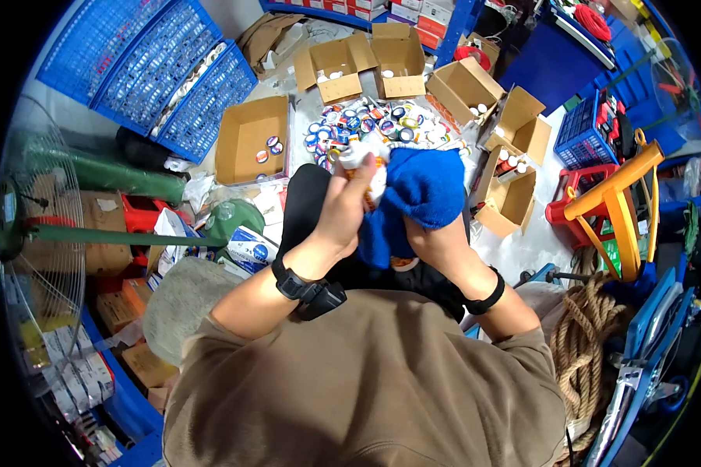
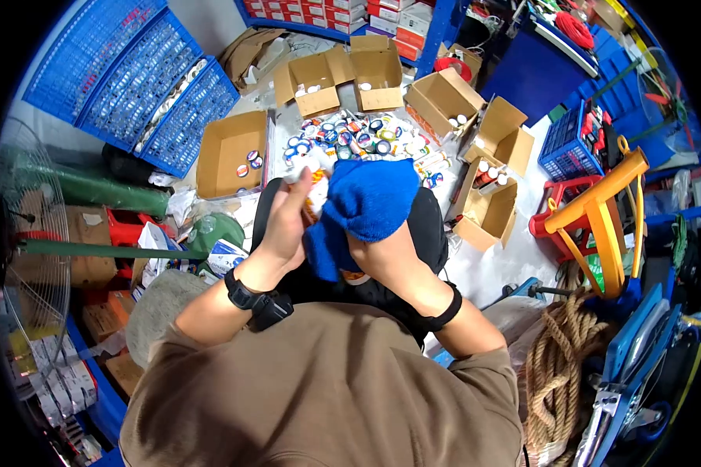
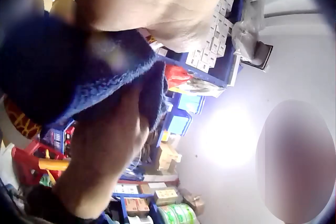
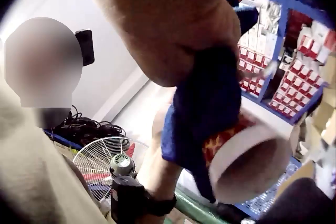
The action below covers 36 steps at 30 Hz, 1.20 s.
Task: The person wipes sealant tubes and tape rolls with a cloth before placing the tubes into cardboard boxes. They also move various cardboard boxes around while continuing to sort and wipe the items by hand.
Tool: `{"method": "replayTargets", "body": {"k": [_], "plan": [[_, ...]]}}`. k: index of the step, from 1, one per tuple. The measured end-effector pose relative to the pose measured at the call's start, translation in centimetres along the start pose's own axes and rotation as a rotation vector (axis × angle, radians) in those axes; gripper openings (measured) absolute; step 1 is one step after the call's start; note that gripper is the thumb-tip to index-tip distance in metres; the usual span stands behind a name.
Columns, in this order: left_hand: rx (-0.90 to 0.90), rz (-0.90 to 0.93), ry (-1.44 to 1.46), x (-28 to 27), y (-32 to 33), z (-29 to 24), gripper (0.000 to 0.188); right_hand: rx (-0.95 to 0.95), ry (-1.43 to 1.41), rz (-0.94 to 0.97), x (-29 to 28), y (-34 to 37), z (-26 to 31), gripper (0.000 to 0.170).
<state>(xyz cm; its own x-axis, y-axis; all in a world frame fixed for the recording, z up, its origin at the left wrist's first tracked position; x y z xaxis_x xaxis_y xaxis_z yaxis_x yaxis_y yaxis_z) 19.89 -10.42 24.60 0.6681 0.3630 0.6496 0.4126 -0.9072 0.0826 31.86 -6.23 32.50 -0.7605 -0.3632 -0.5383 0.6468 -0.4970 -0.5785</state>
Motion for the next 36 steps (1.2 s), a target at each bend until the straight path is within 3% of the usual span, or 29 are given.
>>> {"method": "replayTargets", "body": {"k": [1,3,4,5,7,9,12,13,14,16,17,18,20,22,24,26,28,29,30,32,33,36], "plan": [[0.000,0.011,0.039,0.0,0.0,-0.2,0.039,-0.094,0.045,0.086,0.4,0.0,0.9,0.023],[-0.015,0.032,0.090,-0.6,0.2,-0.3,0.050,-0.068,-0.006,0.125,0.3,0.6,0.9,0.023],[-0.015,0.061,0.081,-0.9,-0.1,-0.1,0.071,-0.055,-0.066,0.177,0.6,0.9,0.9,0.023],[0.010,0.052,0.096,-1.4,-0.1,-0.1,0.076,0.067,-0.181,0.212,1.3,1.9,-1.1,0.027],[0.076,0.090,0.081,-0.9,-0.1,-1.3,0.086,0.120,-0.157,0.303,2.3,3.6,-2.3,0.028],[0.084,0.097,0.180,-0.1,-0.5,-1.9,0.089,0.212,-0.212,0.426,3.8,4.8,-2.9,0.033],[0.108,0.140,0.224,1.6,-1.0,-3.3,0.085,0.176,-0.426,0.389,5.0,5.5,-1.9,0.031],[0.080,0.154,0.250,2.0,-1.1,-3.6,0.084,0.355,-0.551,0.593,6.6,7.3,-3.0,0.029],[0.054,0.171,0.275,2.4,-1.2,-3.9,0.084,0.347,-0.555,0.598,6.6,7.7,-3.3,0.029],[0.054,0.161,0.305,2.5,-1.4,-4.6,0.083,0.646,-1.068,0.448,6.5,7.5,-3.8,0.025],[0.023,0.168,0.341,2.6,-1.4,-4.5,0.083,0.790,-1.173,0.330,6.2,8.0,-3.9,0.025],[-0.009,0.174,0.379,2.6,-1.5,-4.2,0.083,0.792,-1.173,0.341,6.3,8.0,-4.1,0.025],[-0.060,0.239,0.366,2.9,-1.4,-3.1,0.084,0.612,-1.071,0.504,6.9,7.7,-3.6,0.025],[-0.109,0.319,0.248,3.6,-0.6,-1.7,0.088,0.530,-0.976,0.483,7.9,7.8,-4.1,0.026],[-0.124,0.338,0.037,3.4,-0.3,-1.1,0.088,0.446,-0.893,0.522,8.3,8.0,-3.7,0.037],[-0.130,0.349,-0.281,0.6,-1.2,0.1,0.087,0.396,-0.889,0.469,8.4,8.2,-3.8,0.031],[-0.114,0.299,-0.255,-0.2,-0.8,0.0,0.081,0.554,-0.786,0.377,8.1,8.4,-5.3,0.029],[-0.100,0.254,-0.232,-0.6,-0.5,0.0,0.076,0.534,-0.733,0.239,7.3,7.8,-5.5,0.023],[-0.100,0.259,-0.232,-0.5,0.0,0.2,0.076,0.532,-0.730,0.236,7.0,6.9,-4.8,0.023],[-0.058,0.157,-0.281,-1.4,0.9,0.4,0.070,0.361,-0.422,0.051,4.0,4.5,-3.2,0.033],[-0.074,0.140,-0.169,-1.5,1.0,1.3,0.066,0.306,-0.318,0.033,3.9,4.1,-3.2,0.038],[-0.200,0.128,0.014,-2.0,1.6,3.0,0.063,0.250,-0.321,0.059,3.6,3.0,-3.5,0.039]]}}
Point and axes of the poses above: each hand's wrist, its own y-axis away from the middle knuckle, its own x-axis out of the palm, z = x × y, the point moved 9 cm from there along -y, towards the middle knuckle, and after that the axes turned 7 degrees about y, right-handed, at the moved point
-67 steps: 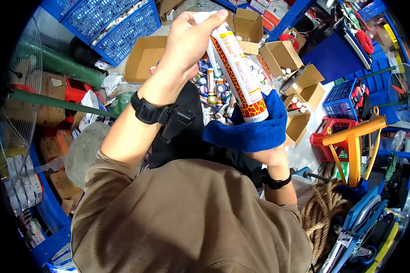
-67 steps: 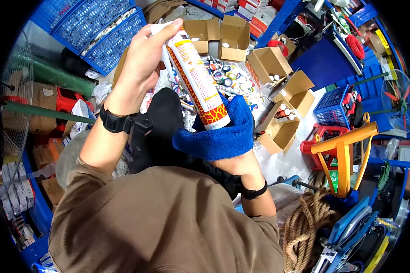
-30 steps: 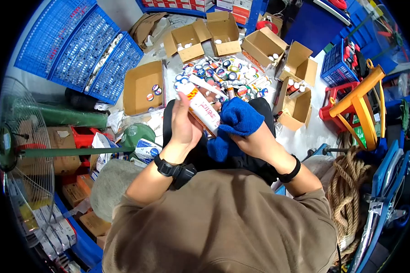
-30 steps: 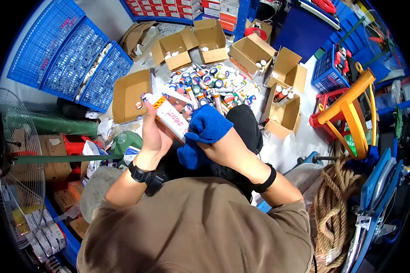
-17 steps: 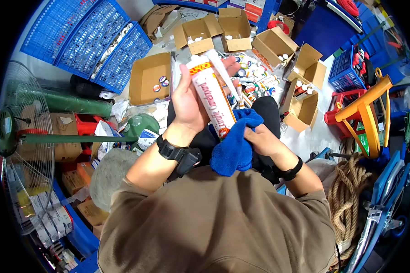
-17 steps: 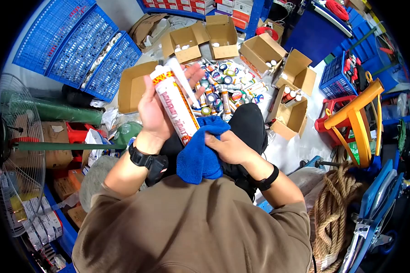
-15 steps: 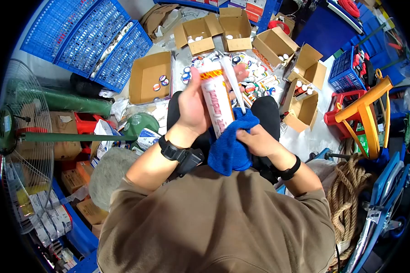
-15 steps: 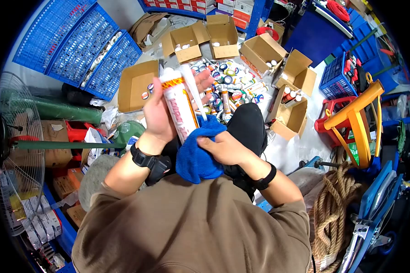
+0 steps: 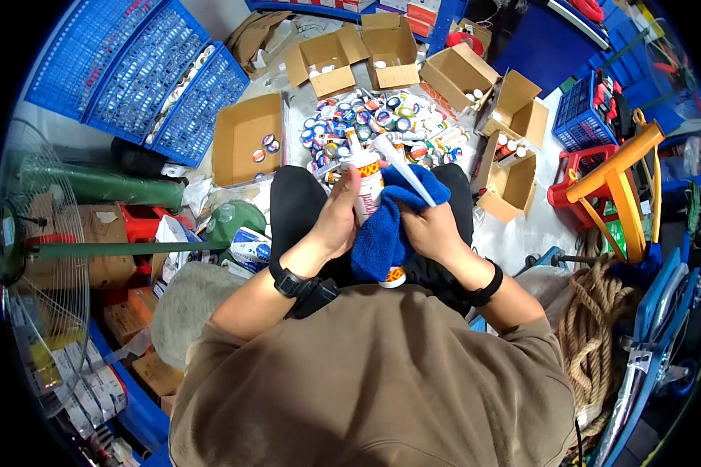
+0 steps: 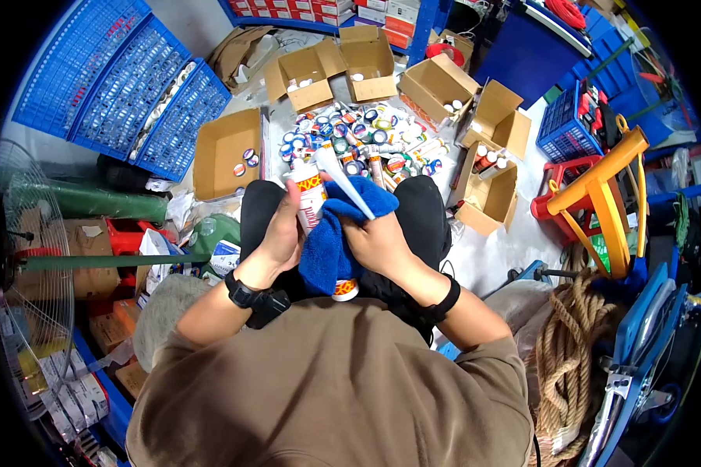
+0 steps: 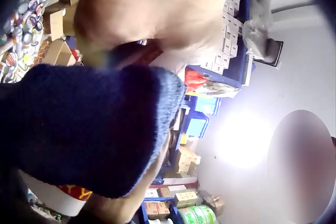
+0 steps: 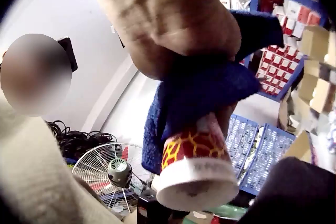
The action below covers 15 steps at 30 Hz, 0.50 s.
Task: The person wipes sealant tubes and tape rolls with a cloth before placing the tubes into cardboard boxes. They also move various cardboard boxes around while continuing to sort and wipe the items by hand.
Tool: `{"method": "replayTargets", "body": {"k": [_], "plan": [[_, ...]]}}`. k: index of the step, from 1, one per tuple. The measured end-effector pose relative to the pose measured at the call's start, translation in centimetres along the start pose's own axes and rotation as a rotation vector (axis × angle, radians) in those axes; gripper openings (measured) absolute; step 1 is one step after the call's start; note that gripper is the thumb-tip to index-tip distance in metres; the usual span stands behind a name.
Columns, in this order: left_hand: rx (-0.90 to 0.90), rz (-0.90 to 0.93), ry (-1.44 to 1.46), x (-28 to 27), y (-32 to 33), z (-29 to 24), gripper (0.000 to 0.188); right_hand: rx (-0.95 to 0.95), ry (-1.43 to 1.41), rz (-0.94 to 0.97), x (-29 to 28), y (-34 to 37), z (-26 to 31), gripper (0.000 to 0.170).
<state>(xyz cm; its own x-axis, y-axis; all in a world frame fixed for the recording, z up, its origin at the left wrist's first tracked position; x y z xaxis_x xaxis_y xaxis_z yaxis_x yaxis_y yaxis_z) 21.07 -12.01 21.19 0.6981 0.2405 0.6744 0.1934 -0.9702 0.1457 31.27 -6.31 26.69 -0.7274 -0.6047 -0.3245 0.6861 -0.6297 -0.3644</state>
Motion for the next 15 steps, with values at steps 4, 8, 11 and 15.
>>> {"method": "replayTargets", "body": {"k": [4,8,11,15], "plan": [[0.063,-0.018,0.222,-0.5,-1.0,-1.2,0.070,-0.002,0.041,0.115,0.2,-0.7,1.3,0.039],[0.012,0.100,0.460,-1.6,-2.1,-3.0,0.076,0.094,0.214,0.236,-0.9,-1.7,0.9,0.030],[-0.049,0.135,0.604,-1.0,-3.1,-3.8,0.072,0.116,0.360,0.464,-0.1,-2.0,-2.4,0.032],[-0.162,0.158,0.428,-1.9,-4.7,-1.4,0.075,-0.098,0.849,0.030,-2.1,-5.8,-0.6,0.035]]}}
Point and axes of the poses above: each hand's wrist, its own y-axis away from the middle knuckle, its own x-axis out of the palm, z = x × y, the point moved 9 cm from there along -y, towards the middle knuckle, and after that the axes turned 7 degrees about y, right-handed, at the moved point
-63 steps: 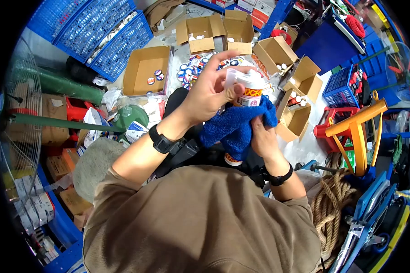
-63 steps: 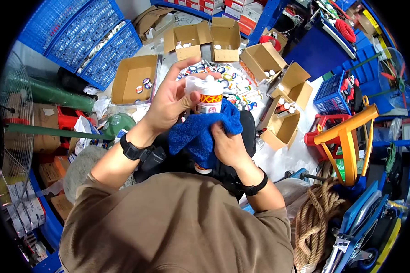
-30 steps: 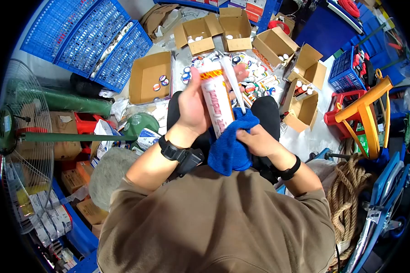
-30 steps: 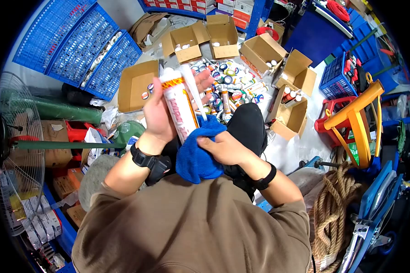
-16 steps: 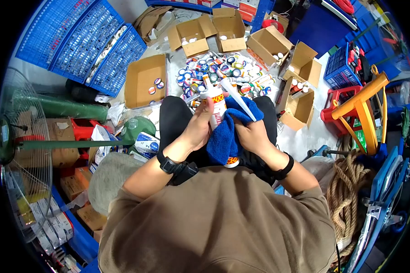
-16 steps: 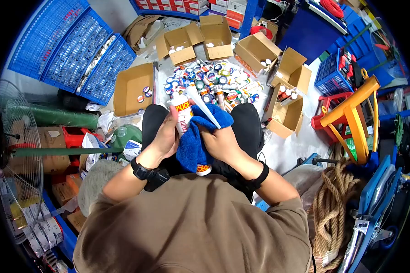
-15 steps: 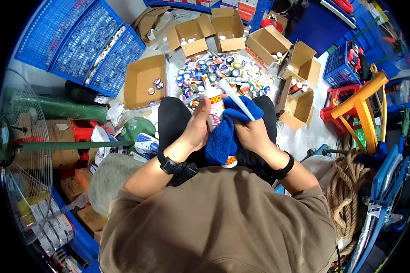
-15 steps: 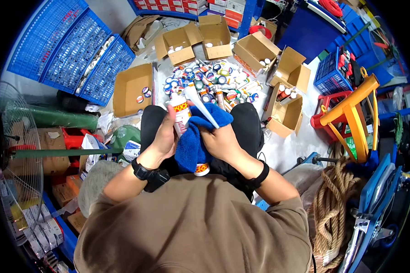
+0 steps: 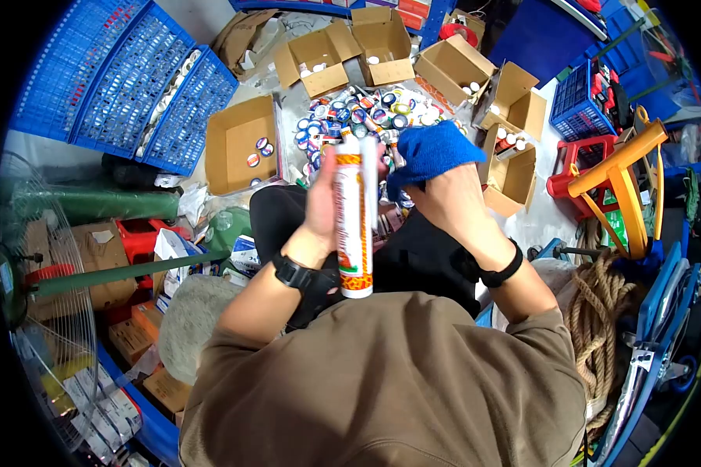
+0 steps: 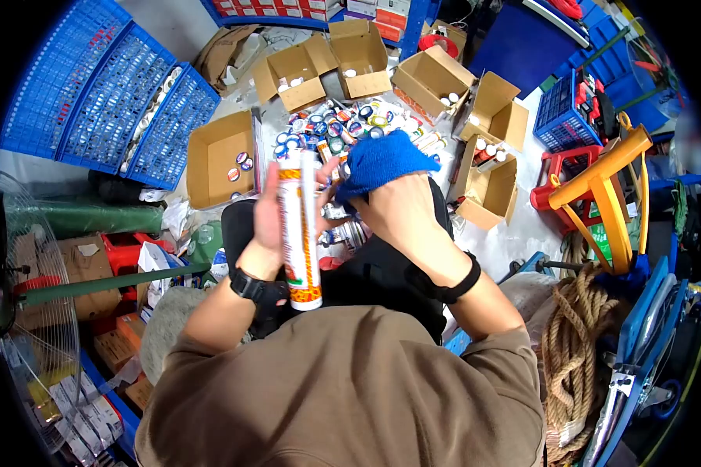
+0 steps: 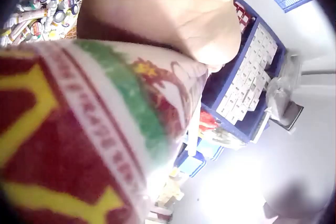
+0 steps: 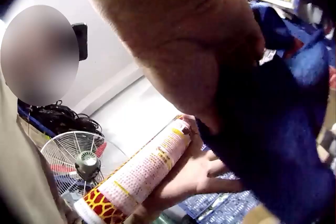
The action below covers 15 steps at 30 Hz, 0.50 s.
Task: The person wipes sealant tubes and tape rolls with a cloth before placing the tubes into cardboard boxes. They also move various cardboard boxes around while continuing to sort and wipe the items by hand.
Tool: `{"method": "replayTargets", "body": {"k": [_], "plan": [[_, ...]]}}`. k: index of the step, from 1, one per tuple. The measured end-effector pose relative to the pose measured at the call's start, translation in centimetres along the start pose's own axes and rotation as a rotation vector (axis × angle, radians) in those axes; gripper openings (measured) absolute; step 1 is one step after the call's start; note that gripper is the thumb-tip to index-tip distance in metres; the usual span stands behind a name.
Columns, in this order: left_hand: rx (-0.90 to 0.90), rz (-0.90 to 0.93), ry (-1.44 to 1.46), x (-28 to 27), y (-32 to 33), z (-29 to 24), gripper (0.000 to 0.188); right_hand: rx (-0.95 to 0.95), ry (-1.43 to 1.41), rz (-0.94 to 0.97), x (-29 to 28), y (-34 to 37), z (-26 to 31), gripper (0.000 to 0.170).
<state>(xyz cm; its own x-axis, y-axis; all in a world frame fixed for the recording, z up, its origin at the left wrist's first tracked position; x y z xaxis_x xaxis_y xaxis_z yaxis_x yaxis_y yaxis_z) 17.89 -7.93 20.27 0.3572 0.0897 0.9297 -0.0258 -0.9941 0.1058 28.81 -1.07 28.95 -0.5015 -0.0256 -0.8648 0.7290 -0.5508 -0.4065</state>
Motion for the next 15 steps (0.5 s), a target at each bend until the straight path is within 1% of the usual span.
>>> {"method": "replayTargets", "body": {"k": [1,3,4,5,6,7,8,9,10,11,12,13,15], "plan": [[-0.028,0.022,-0.057,-0.2,0.0,0.8,0.072,0.005,-0.051,-0.061,0.4,-0.3,-0.2,0.036],[-0.096,-0.052,0.053,-0.6,-0.7,2.9,0.070,0.055,-0.236,0.019,2.7,-1.5,-1.6,0.031],[-0.058,-0.192,0.032,-1.4,-1.2,2.6,0.069,0.099,-0.428,0.158,3.9,-2.4,-2.0,0.028],[-0.026,-0.226,0.056,-1.1,-2.0,2.2,0.069,0.144,-0.620,0.297,5.1,-3.1,-2.2,0.027],[-0.037,-0.133,0.025,-1.2,-2.9,1.3,0.069,0.195,-0.773,0.352,6.0,-3.6,-2.6,0.024],[-0.045,-0.039,-0.005,-1.2,-3.6,0.4,0.070,0.201,-0.870,0.411,6.4,-4.0,-2.9,0.025],[0.008,-0.127,-0.030,-2.5,-4.4,-0.1,0.068,0.243,-0.805,0.458,6.5,-4.1,-3.6,0.023],[0.049,-0.107,-0.056,-2.9,-5.5,-0.9,0.065,0.281,-0.737,0.505,6.5,-4.3,-4.5,0.023],[0.049,-0.122,-0.038,-3.4,-6.2,-1.4,0.063,0.224,-0.448,0.683,6.8,-4.7,-5.4,0.030],[0.046,-0.139,-0.017,-3.9,-6.8,-1.9,0.061,0.341,-0.366,0.903,6.8,-4.1,-6.8,0.040],[0.064,-0.139,-0.043,-4.4,-7.6,-2.4,0.057,0.405,-0.392,0.928,6.1,-4.6,-7.6,0.043],[0.054,-0.075,-0.030,-4.0,-8.2,-2.8,0.057,0.470,-0.415,0.949,6.0,-5.0,-8.6,0.046],[0.000,-0.085,-0.009,-4.0,-9.2,-3.0,0.058,0.591,-0.559,0.604,5.6,-8.4,-11.2,0.052]]}}
Point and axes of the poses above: each hand's wrist, its own y-axis away from the middle knuckle, its own x-axis out of the palm, z = x × y, the point moved 9 cm from there along -y, towards the middle knuckle, and after that the axes turned 7 degrees about y, right-handed, at the moved point
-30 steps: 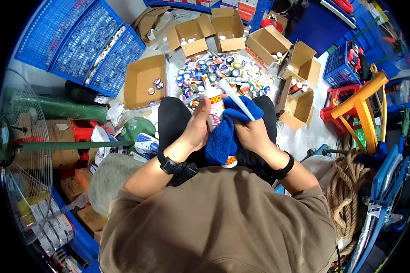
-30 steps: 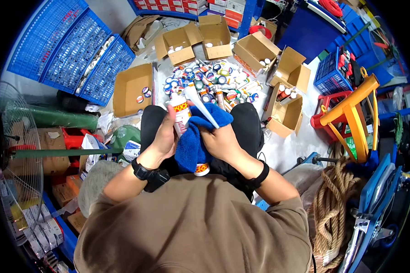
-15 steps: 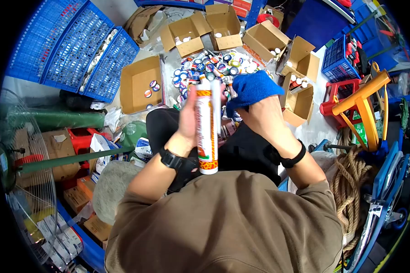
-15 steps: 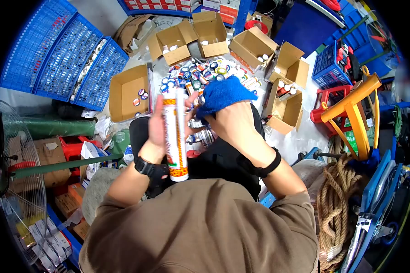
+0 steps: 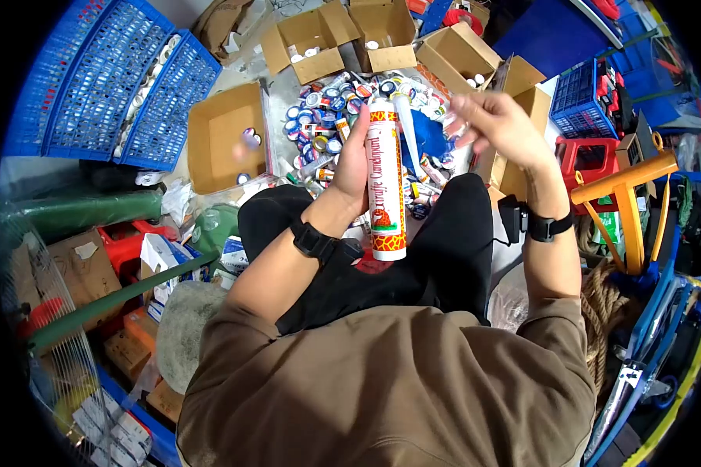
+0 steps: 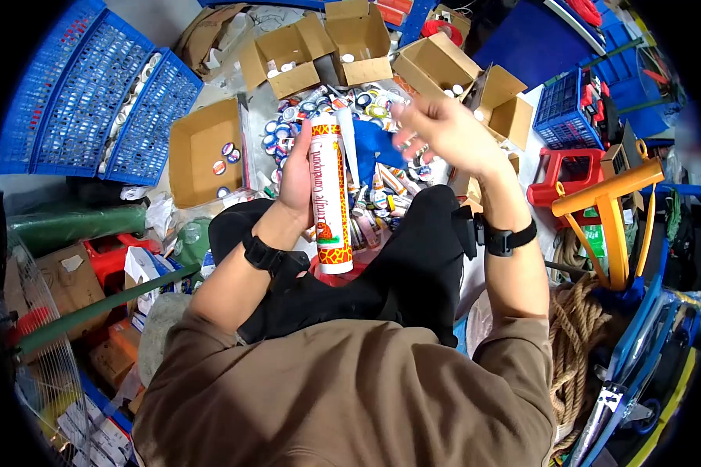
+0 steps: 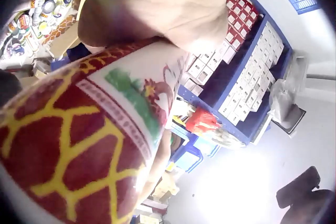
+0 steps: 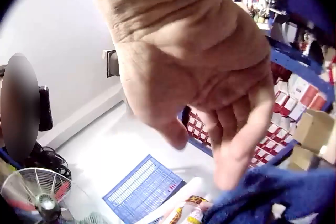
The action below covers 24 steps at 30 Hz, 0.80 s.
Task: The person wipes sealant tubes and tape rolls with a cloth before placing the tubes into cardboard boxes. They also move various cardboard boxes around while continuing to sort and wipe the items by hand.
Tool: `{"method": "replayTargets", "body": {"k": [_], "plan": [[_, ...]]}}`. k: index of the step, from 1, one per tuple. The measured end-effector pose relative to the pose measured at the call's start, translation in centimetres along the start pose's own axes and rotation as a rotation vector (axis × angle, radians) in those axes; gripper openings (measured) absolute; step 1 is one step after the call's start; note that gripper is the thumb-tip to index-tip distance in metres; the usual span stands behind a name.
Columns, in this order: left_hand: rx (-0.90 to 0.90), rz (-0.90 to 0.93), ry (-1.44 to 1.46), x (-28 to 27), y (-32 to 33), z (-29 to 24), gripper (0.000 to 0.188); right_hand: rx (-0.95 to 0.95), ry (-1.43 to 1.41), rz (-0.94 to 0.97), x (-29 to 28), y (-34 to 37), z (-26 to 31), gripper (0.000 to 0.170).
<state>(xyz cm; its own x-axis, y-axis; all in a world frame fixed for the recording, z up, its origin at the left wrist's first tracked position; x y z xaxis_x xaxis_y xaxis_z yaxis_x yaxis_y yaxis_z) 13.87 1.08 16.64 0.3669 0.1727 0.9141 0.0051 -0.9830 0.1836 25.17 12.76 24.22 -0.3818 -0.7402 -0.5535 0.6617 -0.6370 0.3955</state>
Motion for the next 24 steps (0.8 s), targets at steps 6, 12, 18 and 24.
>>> {"method": "replayTargets", "body": {"k": [6,12,18,24], "plan": [[-0.221,0.208,0.110,-2.2,-4.8,1.8,0.056,-0.275,0.466,0.074,3.7,-6.3,3.2,0.071],[0.094,-0.188,-0.214,-9.0,-10.0,1.2,0.049,-0.177,0.346,0.120,4.3,-13.5,-0.7,0.060],[0.203,-0.505,-0.306,-13.9,-10.8,-4.2,0.041,-0.233,0.229,0.012,2.9,-17.8,0.3,0.055],[0.343,-0.520,-0.704,-16.6,-13.0,-6.8,0.023,-0.342,0.567,-0.092,1.7,-25.4,-1.5,0.047]]}}
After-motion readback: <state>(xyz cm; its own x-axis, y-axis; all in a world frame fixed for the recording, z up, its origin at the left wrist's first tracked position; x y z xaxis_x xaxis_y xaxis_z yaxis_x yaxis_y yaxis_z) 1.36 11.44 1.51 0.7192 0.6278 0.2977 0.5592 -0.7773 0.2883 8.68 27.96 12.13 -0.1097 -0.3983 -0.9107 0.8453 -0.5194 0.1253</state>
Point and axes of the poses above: each hand's wrist, its own y-axis away from the middle knuckle, its own x-axis out of the palm, z = x × y, the point moved 9 cm from there along -y, towards the middle knuckle, and after that the axes turned 7 degrees about y, right-handed, at the moved point
